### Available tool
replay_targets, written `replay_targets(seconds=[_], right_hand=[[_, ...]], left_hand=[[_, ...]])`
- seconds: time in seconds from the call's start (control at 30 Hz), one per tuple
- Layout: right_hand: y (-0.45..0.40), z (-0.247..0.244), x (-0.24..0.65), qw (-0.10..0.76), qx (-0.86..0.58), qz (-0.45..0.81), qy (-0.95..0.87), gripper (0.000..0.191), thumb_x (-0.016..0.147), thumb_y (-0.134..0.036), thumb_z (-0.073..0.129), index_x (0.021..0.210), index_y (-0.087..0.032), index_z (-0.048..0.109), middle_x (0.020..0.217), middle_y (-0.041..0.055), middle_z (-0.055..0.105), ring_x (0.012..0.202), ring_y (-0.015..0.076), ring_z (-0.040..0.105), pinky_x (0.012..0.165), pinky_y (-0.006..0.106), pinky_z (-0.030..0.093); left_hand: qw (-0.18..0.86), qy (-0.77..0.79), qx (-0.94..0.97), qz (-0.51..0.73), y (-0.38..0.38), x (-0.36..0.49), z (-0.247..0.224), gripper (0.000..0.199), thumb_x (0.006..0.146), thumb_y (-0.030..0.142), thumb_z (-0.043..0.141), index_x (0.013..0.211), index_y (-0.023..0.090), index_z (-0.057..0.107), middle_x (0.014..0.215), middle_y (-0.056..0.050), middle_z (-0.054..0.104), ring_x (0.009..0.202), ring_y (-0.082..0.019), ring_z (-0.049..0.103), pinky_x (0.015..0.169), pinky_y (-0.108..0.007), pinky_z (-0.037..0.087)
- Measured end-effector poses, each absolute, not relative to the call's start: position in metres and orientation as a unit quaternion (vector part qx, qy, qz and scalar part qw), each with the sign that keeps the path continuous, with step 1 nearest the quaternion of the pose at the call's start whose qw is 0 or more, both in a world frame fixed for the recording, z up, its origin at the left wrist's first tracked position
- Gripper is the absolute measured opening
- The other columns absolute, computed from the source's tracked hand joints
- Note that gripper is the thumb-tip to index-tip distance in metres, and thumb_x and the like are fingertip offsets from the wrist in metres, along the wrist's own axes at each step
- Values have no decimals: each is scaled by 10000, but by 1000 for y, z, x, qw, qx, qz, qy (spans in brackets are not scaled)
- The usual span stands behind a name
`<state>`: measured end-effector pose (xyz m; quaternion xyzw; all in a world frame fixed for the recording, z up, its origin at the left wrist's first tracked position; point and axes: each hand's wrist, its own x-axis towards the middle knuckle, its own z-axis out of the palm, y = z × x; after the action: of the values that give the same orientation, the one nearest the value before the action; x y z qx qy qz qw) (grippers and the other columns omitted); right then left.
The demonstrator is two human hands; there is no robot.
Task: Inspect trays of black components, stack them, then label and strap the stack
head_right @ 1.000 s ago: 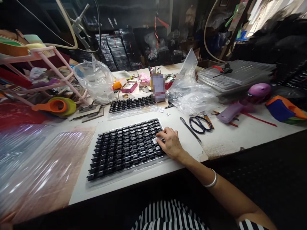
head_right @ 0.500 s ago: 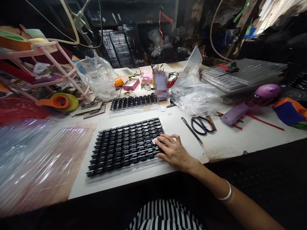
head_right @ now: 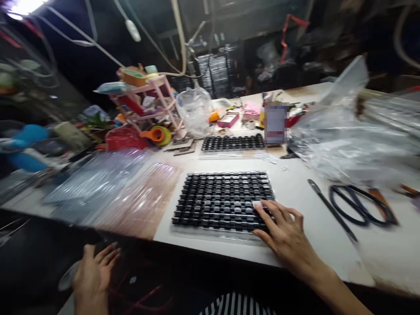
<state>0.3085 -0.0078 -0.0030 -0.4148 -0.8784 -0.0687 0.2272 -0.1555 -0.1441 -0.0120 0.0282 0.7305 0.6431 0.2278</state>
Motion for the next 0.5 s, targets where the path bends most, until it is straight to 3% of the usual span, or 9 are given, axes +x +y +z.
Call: replay_targets(seconds=[0.17, 0.33, 0.5], right_hand=[[-2, -12, 311, 260, -378, -87, -884, 578, 912, -387, 391, 1456, -277, 230, 1275, 114, 554, 1135, 321, 521, 854, 454, 305], [-3, -14, 311, 263, -372, -100, -885, 596, 901, -387, 375, 1463, -283, 204, 1275, 120, 557, 1112, 327, 545, 827, 468, 338], [3, -30, 319, 289, -360, -91, -883, 589, 877, -419, 355, 1446, -302, 261, 1287, 90, 558, 1089, 329, 562, 821, 474, 386]], left_hand=[[262, 667, -8, 698, -136, -144, -6, 257, 855, 439, 493, 961, 209, 450, 667, -36, 641, 563, -158, 623, 569, -281, 507], [269, 618, 3, 739, -135, -138, -7, 210, 761, 106, 597, 941, 157, 502, 692, -48, 667, 616, -145, 651, 615, -253, 523], [256, 571, 31, 779, -136, -127, -5, 268, 704, 74, 633, 948, 134, 540, 700, -39, 668, 669, -163, 668, 669, -285, 541]])
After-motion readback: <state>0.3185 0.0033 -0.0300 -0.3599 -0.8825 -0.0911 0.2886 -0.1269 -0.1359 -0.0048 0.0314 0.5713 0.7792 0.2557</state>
